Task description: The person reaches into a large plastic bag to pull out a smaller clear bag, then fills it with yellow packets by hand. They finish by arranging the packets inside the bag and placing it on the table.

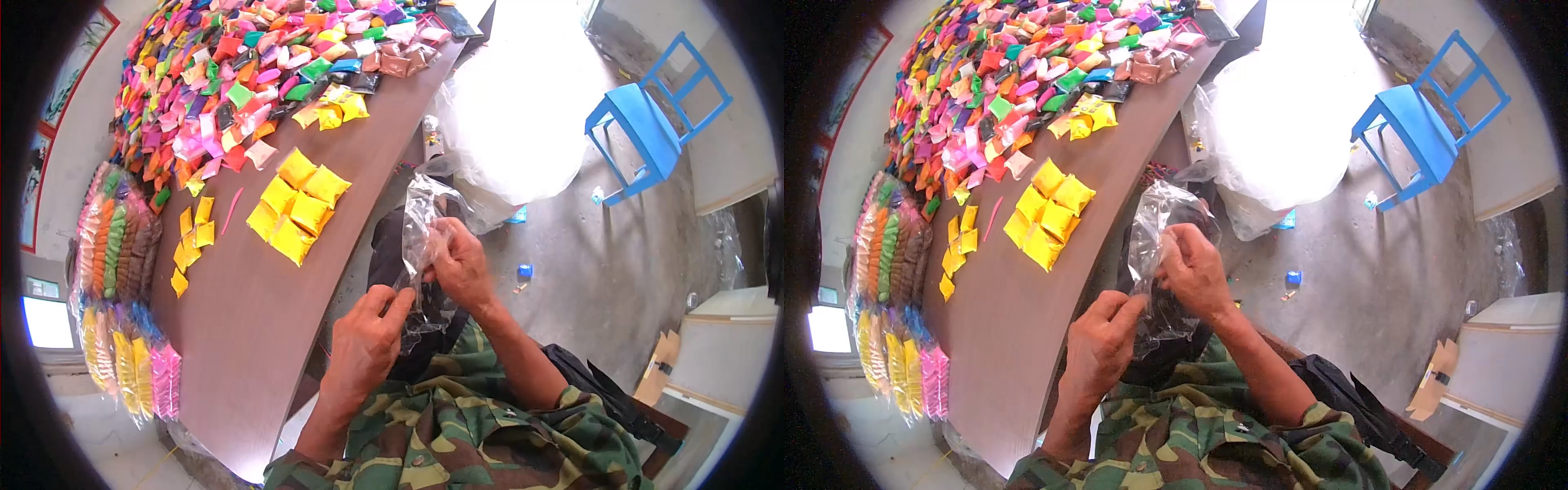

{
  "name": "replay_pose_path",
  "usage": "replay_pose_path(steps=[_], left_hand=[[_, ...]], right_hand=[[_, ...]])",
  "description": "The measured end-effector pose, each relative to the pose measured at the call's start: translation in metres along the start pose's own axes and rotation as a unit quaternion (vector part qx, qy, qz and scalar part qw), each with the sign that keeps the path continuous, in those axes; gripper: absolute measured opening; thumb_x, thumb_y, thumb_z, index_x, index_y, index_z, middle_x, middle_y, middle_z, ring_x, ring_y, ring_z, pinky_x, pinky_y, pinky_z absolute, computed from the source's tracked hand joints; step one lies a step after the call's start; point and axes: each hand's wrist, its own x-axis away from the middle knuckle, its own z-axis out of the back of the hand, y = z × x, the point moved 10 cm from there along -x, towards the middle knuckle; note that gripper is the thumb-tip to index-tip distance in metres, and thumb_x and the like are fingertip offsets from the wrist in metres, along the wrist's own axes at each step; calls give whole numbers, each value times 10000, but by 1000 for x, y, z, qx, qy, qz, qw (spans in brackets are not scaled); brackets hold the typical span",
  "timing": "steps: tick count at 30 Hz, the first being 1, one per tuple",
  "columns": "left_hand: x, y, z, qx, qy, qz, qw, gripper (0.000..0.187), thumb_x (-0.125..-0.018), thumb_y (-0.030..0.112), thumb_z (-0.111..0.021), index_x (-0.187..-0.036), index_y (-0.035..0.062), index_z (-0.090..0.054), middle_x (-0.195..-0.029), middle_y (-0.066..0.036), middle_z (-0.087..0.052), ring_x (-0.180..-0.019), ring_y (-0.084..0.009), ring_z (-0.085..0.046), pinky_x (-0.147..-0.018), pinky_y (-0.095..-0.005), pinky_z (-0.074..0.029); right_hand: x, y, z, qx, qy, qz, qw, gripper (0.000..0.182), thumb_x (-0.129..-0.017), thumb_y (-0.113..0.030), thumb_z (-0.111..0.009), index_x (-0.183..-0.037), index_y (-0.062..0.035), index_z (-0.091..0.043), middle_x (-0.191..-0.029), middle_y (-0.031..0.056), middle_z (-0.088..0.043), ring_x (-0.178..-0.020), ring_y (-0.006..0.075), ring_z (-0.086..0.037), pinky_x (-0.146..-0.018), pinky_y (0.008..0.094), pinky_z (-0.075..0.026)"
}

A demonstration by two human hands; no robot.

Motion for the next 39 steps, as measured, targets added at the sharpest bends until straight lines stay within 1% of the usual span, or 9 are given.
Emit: replay_pose_path(steps=[2,6,7,13,16,25,31,34,39], left_hand=[[-2,-1,6,11,14,8,1000,385,-878,-30,-710,-1248,79,-720,-1064,-105,-662,-905,-320,-717,-755,-416,-589],[-2,-10,28,40,56,32,997,334,-925,-52,-699,-1237,64,-721,-1081,-130,-687,-926,-345,-722,-782,-401,-589],[-3,-14,33,43,64,33,996,343,-925,-51,-700,-1248,63,-714,-1077,-130,-682,-940,-351,-719,-781,-397,-592],[3,-64,40,141,106,134,975,295,-963,-17,-739,-1249,48,-715,-1008,-136,-712,-824,-248,-716,-736,-345,-569],[1,-71,49,154,123,151,969,258,-955,-26,-750,-1207,26,-731,-950,-105,-718,-766,-158,-669,-711,-303,-550],[3,-106,26,249,78,240,935,277,-938,25,-796,-1211,7,-750,-964,-19,-720,-769,-83,-622,-704,-257,-534],[10,-102,63,360,199,203,888,606,-996,458,-782,-1331,-34,-668,-1006,-55,-680,-853,-109,-622,-738,-259,-511],[12,-86,75,264,230,198,915,788,-974,621,-735,-1382,-43,-622,-993,-78,-674,-878,-127,-623,-748,-277,-518],[23,-51,39,285,167,113,937,897,-766,298,-977,-1501,22,-541,-1368,-117,-615,-1074,-186,-644,-866,-338,-560]], right_hand=[[-4,14,-8,14,-21,36,999,329,-1078,-215,-657,-1290,33,-611,-869,33,-696,-690,110,-688,-565,281,-544],[2,-22,4,310,81,212,923,513,-978,-214,-750,-1414,12,-602,-1216,211,-709,-1032,362,-736,-890,427,-589],[0,-13,6,340,43,144,928,631,-979,-300,-709,-1505,-5,-526,-1337,244,-638,-1192,453,-662,-969,523,-550],[20,-19,5,428,-75,105,894,462,-947,-201,-727,-1373,-36,-660,-1348,184,-686,-1173,415,-688,-1003,487,-560],[32,-37,4,446,-98,194,868,374,-934,-180,-721,-1290,-67,-713,-1332,139,-704,-1140,378,-708,-975,466,-573],[61,-27,-15,441,-239,134,855,186,-954,-223,-740,-1121,-147,-774,-1083,81,-711,-1011,330,-726,-839,473,-581],[60,-54,-5,365,-150,182,901,109,-1000,-214,-715,-1017,-120,-766,-962,82,-757,-892,339,-745,-757,455,-590],[61,-68,-5,330,-104,190,919,120,-1010,-218,-713,-1037,-107,-750,-923,98,-771,-849,362,-747,-734,471,-590],[63,-70,-4,272,-83,151,947,139,-1031,-185,-695,-1105,-69,-719,-873,124,-770,-761,336,-758,-679,434,-589]])
